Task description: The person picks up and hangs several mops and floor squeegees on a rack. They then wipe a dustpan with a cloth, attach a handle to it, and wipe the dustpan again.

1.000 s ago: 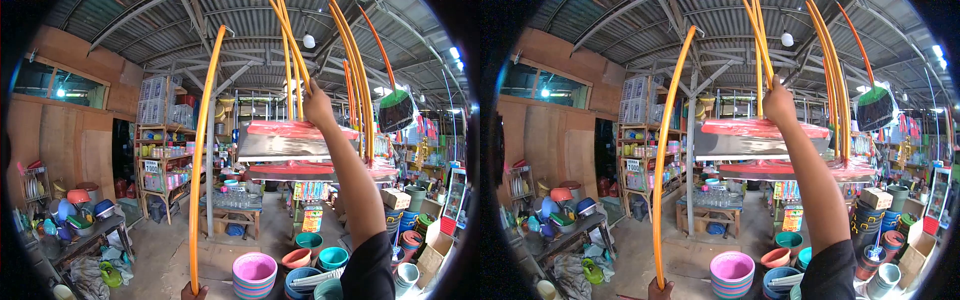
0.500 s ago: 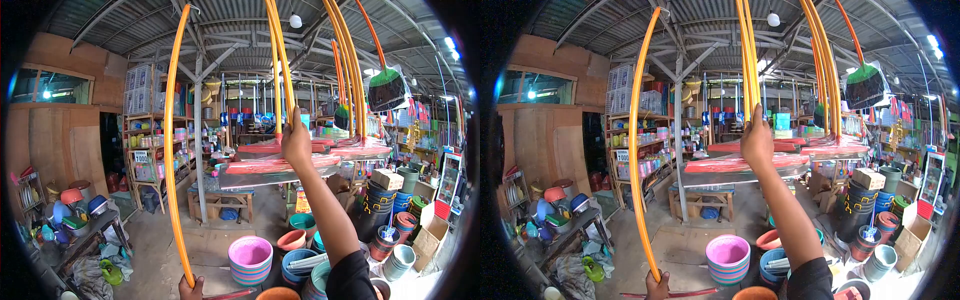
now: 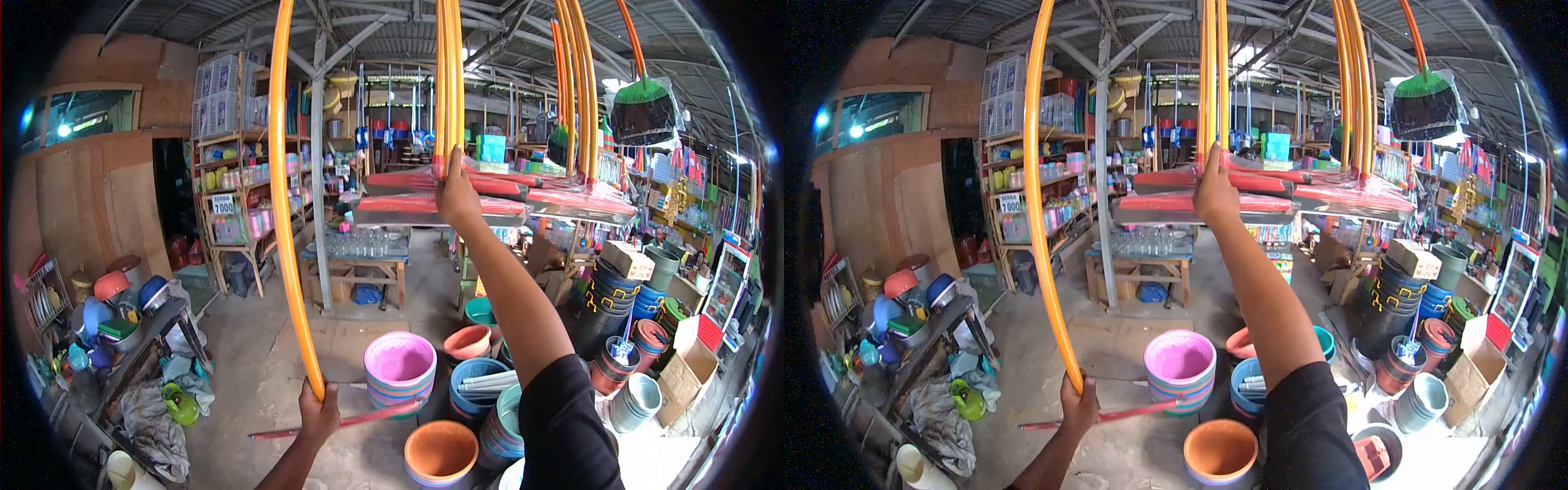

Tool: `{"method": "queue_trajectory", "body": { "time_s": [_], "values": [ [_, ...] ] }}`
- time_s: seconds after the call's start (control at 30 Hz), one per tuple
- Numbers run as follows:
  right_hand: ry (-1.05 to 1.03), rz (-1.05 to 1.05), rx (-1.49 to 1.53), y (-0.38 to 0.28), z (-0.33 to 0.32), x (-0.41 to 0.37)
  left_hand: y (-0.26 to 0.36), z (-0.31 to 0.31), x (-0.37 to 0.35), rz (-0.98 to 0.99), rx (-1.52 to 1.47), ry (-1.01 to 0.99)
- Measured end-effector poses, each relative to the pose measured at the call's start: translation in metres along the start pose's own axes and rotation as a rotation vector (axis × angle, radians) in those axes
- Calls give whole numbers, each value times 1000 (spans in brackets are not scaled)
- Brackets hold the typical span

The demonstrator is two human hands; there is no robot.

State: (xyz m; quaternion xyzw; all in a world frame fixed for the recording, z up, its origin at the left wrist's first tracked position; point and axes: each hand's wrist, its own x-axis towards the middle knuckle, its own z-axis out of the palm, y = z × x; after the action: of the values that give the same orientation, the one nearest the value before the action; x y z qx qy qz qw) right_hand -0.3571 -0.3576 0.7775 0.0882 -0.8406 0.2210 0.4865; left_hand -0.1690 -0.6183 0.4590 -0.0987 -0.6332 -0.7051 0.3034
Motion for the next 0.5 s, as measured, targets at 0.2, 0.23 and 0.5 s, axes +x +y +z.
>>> {"method": "queue_trajectory", "body": {
  "time_s": [0.2,0.23,0.5],
  "values": [
    [-3,-31,-26,-2,-3,-15,-5,31,26,91,47,-45],
    [88,-140,-21,-4,-4,-25,9,39,27,127,130,-53],
    [-671,-297,384,-35,-51,-187,45,99,60,221,65,-330]
  ]
}}
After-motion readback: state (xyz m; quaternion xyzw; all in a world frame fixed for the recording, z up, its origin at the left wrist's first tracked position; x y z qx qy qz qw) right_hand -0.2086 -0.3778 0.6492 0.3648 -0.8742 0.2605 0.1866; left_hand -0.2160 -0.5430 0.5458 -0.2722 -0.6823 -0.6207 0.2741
